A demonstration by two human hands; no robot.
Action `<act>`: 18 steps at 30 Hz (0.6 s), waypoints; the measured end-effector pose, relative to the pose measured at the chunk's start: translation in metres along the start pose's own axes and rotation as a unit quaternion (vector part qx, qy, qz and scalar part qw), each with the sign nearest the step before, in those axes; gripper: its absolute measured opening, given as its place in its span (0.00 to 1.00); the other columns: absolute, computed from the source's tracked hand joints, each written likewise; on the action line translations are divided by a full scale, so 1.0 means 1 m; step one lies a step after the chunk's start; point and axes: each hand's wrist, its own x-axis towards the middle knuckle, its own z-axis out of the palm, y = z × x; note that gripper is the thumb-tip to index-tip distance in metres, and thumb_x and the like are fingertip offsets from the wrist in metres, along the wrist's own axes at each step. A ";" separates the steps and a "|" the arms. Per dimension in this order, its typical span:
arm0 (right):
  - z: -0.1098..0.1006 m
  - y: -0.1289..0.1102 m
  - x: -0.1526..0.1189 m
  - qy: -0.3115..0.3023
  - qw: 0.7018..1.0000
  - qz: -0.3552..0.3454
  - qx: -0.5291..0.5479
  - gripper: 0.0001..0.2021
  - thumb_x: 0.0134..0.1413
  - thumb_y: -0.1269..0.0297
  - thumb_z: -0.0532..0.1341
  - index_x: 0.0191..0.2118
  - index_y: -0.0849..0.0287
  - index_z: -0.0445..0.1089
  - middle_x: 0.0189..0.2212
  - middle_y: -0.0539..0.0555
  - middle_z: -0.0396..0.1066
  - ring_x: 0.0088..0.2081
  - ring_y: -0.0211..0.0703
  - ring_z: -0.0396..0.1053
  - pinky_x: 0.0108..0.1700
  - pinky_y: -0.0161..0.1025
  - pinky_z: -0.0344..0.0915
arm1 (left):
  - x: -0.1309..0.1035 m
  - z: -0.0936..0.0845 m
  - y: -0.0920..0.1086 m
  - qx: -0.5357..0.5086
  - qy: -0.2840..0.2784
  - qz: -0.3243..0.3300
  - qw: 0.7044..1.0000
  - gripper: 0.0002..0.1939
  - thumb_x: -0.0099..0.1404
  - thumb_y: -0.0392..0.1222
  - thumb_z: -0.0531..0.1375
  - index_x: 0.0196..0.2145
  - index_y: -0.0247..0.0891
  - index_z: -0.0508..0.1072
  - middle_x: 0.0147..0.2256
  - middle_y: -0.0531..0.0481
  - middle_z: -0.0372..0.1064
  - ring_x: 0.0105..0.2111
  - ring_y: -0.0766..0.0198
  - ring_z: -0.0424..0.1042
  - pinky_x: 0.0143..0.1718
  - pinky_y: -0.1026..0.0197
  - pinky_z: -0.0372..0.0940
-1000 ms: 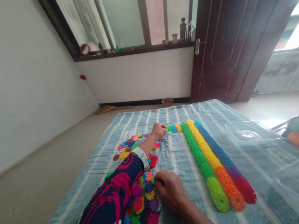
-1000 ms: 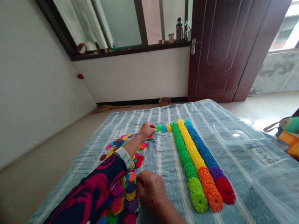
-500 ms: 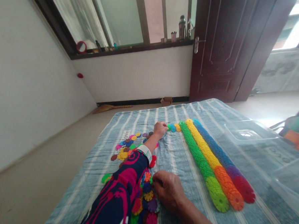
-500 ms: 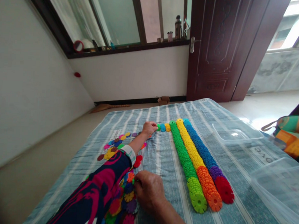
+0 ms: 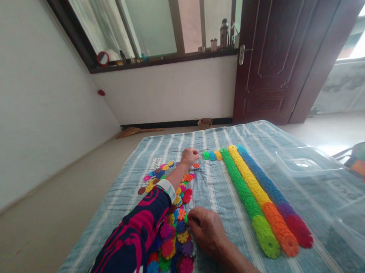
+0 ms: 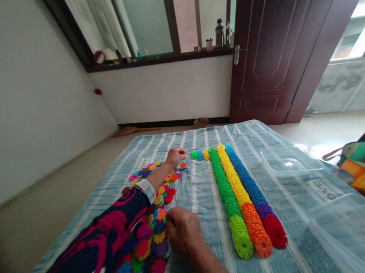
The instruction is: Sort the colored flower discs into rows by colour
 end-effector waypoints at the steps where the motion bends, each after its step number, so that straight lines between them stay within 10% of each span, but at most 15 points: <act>1: 0.000 0.000 0.000 -0.001 1.000 0.000 0.000 0.07 0.51 0.71 0.56 0.28 0.57 0.71 0.26 0.49 0.72 0.28 0.35 0.66 0.29 0.32 0.48 | -0.001 -0.009 -0.003 0.003 -0.015 -0.004 1.000 0.10 0.49 0.35 0.61 0.32 0.32 0.77 0.27 0.50 0.73 0.28 0.67 0.69 0.31 0.67 0.62; 10: 0.002 0.002 -0.001 0.001 1.000 0.001 0.003 0.08 0.51 0.72 0.55 0.29 0.57 0.72 0.25 0.48 0.70 0.27 0.34 0.65 0.29 0.32 0.49 | -0.030 -0.082 -0.038 0.034 -0.220 -0.063 0.973 0.02 0.39 0.32 0.63 0.16 0.34 0.73 0.11 0.56 0.61 0.15 0.69 0.62 0.18 0.68 0.54; 18: 0.002 0.004 -0.002 -0.001 1.000 -0.007 -0.006 0.09 0.52 0.71 0.55 0.28 0.57 0.72 0.24 0.48 0.70 0.26 0.35 0.64 0.28 0.32 0.49 | -0.054 -0.092 -0.065 0.023 -0.246 -0.050 0.968 0.09 0.34 0.35 0.65 0.20 0.35 0.76 0.16 0.55 0.66 0.19 0.68 0.63 0.21 0.67 0.53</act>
